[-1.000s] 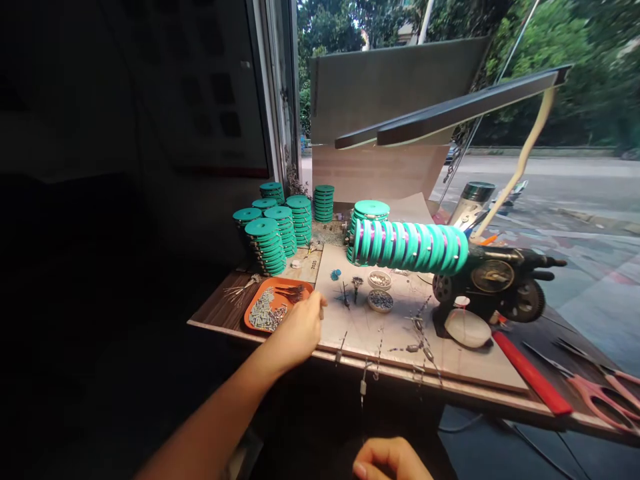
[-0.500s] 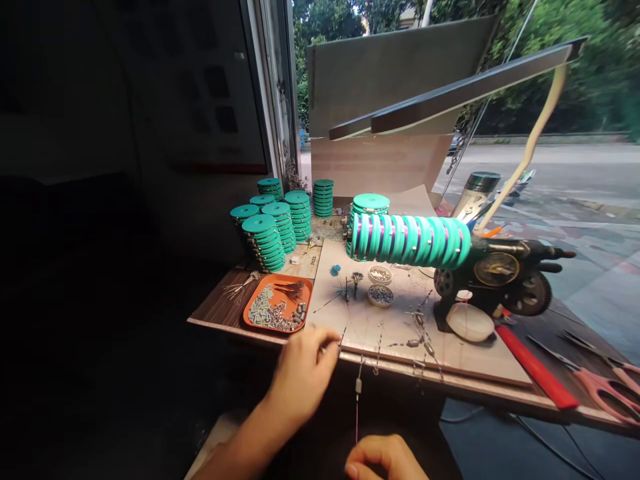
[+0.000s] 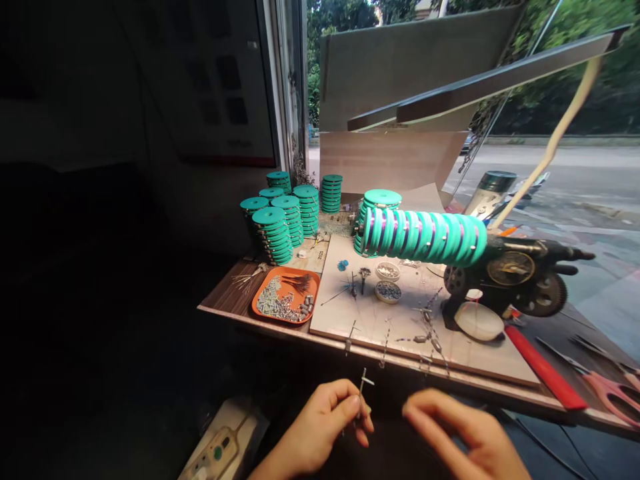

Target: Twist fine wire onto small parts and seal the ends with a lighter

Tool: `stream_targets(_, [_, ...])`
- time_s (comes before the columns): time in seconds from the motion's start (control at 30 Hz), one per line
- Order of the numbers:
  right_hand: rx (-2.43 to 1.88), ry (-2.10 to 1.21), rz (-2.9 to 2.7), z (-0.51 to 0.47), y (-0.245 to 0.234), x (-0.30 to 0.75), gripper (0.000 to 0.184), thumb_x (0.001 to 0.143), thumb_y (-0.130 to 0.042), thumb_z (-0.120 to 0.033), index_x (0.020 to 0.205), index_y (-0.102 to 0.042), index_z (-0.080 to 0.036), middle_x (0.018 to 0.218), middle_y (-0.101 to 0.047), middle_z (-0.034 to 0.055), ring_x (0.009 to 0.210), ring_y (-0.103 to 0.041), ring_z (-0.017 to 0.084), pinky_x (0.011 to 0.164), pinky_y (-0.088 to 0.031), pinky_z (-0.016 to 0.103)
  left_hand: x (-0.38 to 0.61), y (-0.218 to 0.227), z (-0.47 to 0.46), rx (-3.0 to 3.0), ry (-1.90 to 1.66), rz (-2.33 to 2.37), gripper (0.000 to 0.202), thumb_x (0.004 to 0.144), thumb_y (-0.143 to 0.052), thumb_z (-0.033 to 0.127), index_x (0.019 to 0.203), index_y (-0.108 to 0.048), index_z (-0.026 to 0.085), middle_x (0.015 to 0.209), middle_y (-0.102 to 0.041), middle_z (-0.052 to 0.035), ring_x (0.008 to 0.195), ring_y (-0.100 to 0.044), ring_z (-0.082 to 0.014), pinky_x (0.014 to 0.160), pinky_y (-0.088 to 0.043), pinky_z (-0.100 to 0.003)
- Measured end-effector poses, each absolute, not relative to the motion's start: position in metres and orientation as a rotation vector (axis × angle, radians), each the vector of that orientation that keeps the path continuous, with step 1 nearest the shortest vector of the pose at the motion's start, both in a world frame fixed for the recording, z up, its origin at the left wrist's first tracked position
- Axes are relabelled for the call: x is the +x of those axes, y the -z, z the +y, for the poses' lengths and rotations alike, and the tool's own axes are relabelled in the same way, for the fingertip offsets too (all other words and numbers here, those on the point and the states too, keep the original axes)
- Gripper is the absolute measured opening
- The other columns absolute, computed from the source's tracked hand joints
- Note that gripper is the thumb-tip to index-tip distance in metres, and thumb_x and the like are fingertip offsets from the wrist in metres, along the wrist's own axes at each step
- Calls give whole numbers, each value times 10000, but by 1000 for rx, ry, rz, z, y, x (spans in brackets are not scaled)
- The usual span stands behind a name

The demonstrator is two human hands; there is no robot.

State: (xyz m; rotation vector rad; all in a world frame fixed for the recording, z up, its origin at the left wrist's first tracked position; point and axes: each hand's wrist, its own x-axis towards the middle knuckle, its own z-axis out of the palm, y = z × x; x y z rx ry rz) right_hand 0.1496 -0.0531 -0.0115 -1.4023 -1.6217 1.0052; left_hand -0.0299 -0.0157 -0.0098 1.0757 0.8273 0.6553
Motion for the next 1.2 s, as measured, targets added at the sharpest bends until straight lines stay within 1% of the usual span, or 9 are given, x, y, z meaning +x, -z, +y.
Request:
stream_targets(0.07, [-1338,-1086,-1321,-44,-7,143,262,769,-605,-416,972,-637,-253,970,-669,37,867,-608,206,724,-478,240,-31,8,-21,975,-672,770,398,732,-563,521,675,-515,131,645,-579,-38,526,-524,-106,585,-386,-240])
stream_targets(0.1, [-1268,-1234,-1204,-38,-12,135,289,752,-629,-418,987,-626,-251,1009,-657,43,831,-615,198,690,-493,249,-31,6,-23,930,-679,750,401,724,-572,527,681,-513,133,638,-576,-34,521,-521,-104,577,-385,-236])
stream_targets(0.2, [-959,-1698,-813,-24,-13,107,241,756,-626,-438,803,-611,-202,734,-658,21,472,-548,119,420,-448,219,-31,1,-30,861,-690,726,427,708,-587,547,737,-530,125,620,-577,-30,500,-511,-96,557,-384,-228])
stream_targets(0.27, [-815,-1779,-612,-19,-10,94,250,737,-666,-404,697,-597,-168,505,-556,-31,422,-494,85,453,-445,200,-31,-1,-33,840,-663,725,453,706,-580,565,757,-530,118,587,-579,-29,459,-496,-83,522,-373,-213])
stream_targets(0.33, [-760,-1771,-557,-15,-10,89,244,714,-706,-360,663,-611,-141,381,-405,-82,403,-433,56,524,-453,197,-31,-1,-36,789,-626,721,463,700,-569,587,730,-507,129,531,-570,-18,406,-470,-68,467,-346,-191])
stream_targets(0.43, [-738,-1803,-609,-9,-19,93,241,713,-707,-353,669,-622,-131,371,-236,-128,347,-215,19,398,-347,150,-31,1,-39,718,-615,707,442,700,-566,589,704,-472,157,493,-568,-3,369,-459,-61,411,-309,-167])
stream_targets(0.53, [-746,-1729,-638,3,-32,104,237,688,-725,-347,657,-616,-139,419,-190,-128,384,-117,21,342,-197,122,-35,3,-41,698,-607,715,405,711,-577,550,694,-462,163,504,-581,-6,379,-473,-59,402,-294,-153])
stream_targets(0.67, [-805,-1602,-686,22,-42,115,230,654,-748,-334,653,-621,-142,430,-192,-123,403,-114,31,353,-179,142,-43,-2,-44,638,-580,811,373,720,-560,526,702,-458,168,504,-582,-4,370,-473,-60,410,-313,-159])
stream_targets(1.2, [-869,-1561,-690,34,-33,118,250,607,-774,-331,666,-620,-143,430,-208,-122,391,-140,26,360,-163,154,-51,-1,-55,508,-526,896,342,727,-538,500,727,-465,167,519,-610,-19,379,-497,-66,429,-340,-165])
